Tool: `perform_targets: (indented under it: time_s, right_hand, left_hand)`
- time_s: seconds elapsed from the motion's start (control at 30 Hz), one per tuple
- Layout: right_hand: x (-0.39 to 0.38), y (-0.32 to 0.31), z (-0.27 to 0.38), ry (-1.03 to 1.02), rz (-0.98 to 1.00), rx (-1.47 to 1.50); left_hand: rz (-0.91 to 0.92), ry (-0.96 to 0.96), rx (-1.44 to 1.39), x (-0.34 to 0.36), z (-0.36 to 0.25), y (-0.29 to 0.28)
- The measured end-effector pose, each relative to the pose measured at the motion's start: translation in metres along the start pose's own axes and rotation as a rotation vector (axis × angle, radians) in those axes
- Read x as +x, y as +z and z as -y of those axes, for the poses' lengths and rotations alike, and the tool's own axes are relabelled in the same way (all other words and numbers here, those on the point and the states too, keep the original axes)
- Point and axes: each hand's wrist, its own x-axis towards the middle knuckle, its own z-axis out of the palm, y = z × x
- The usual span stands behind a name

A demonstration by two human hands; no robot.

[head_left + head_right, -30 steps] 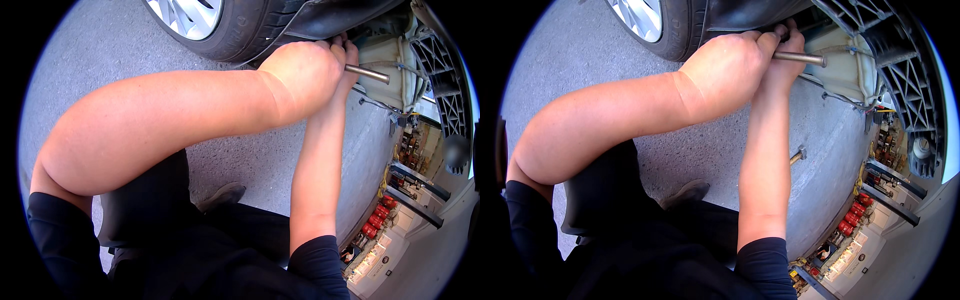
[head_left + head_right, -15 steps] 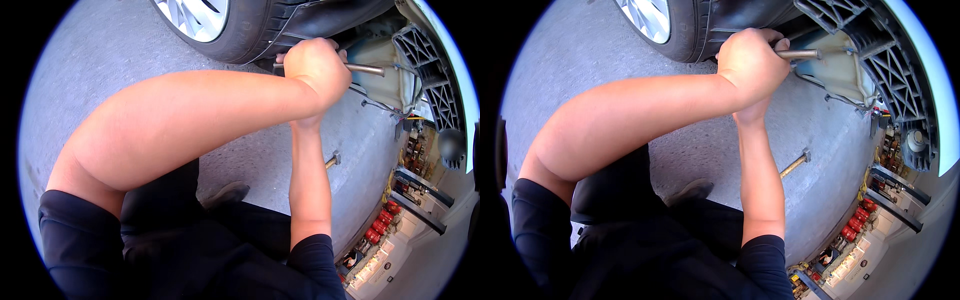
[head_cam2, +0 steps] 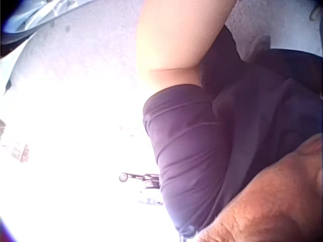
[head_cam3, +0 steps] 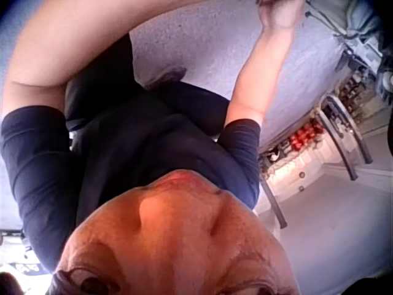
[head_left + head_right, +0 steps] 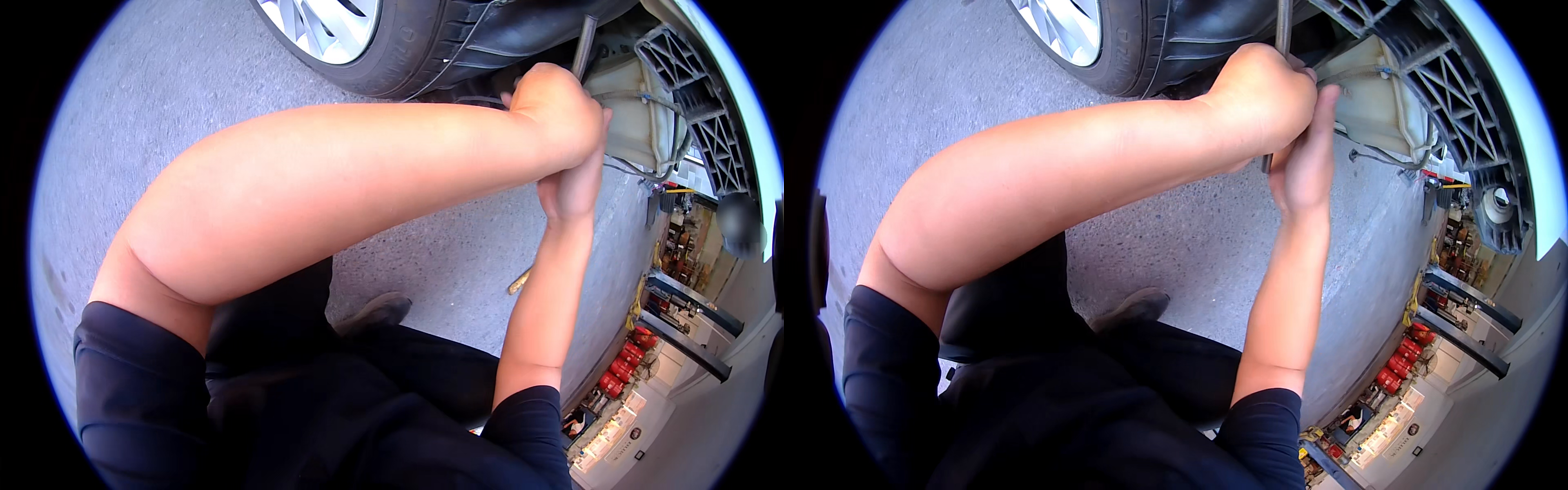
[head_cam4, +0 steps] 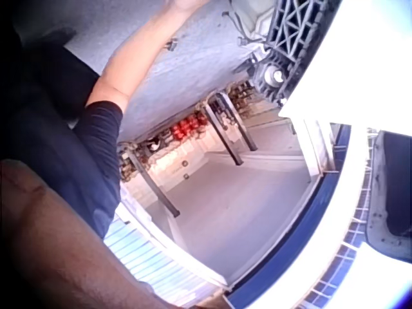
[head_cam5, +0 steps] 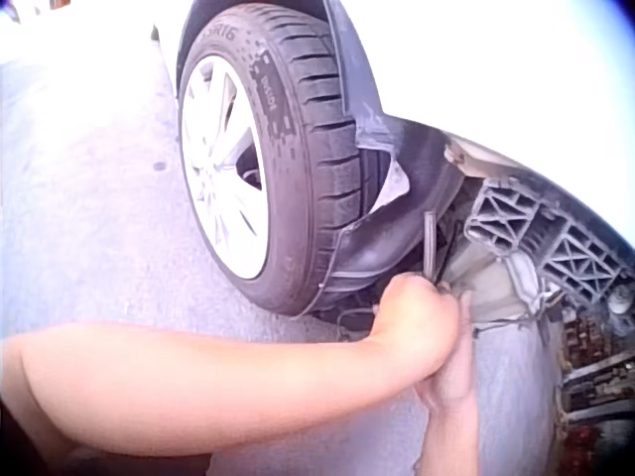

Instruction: The person uses a T-handle socket wrench to loosen and remove bolts from the front bumper and undercarriage assembly of a car. They use their hands to pull at the plastic bumper and steady the tool.

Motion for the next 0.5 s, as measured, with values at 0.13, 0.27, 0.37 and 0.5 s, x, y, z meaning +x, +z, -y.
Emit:
perform_targets:
  time_s: [0.13, 0.27, 0.37, 0.5]
  right_hand:
    - [0.024, 0.013, 0.003, -0.014, -0.015, 0.198]
    - [0.039, -0.006, -0.008, -0.031, 0.324, 0.540]
    - [0.047, -0.007, -0.018, -0.077, 0.033, 0.392]
    - [0.051, 0.005, -0.020, -0.069, -0.008, 0.441]
  left_hand:
    - [-0.284, 0.024, -0.122, -0.008, 0.002, 0.021]
    - [-0.227, 0.287, 0.175, 0.001, 0.019, 0.001]
    - [-0.154, 0.434, 0.520, 0.004, 0.016, -0.011]
    - [-0.140, 0.505, 0.713, 0.006, 0.019, -0.019]
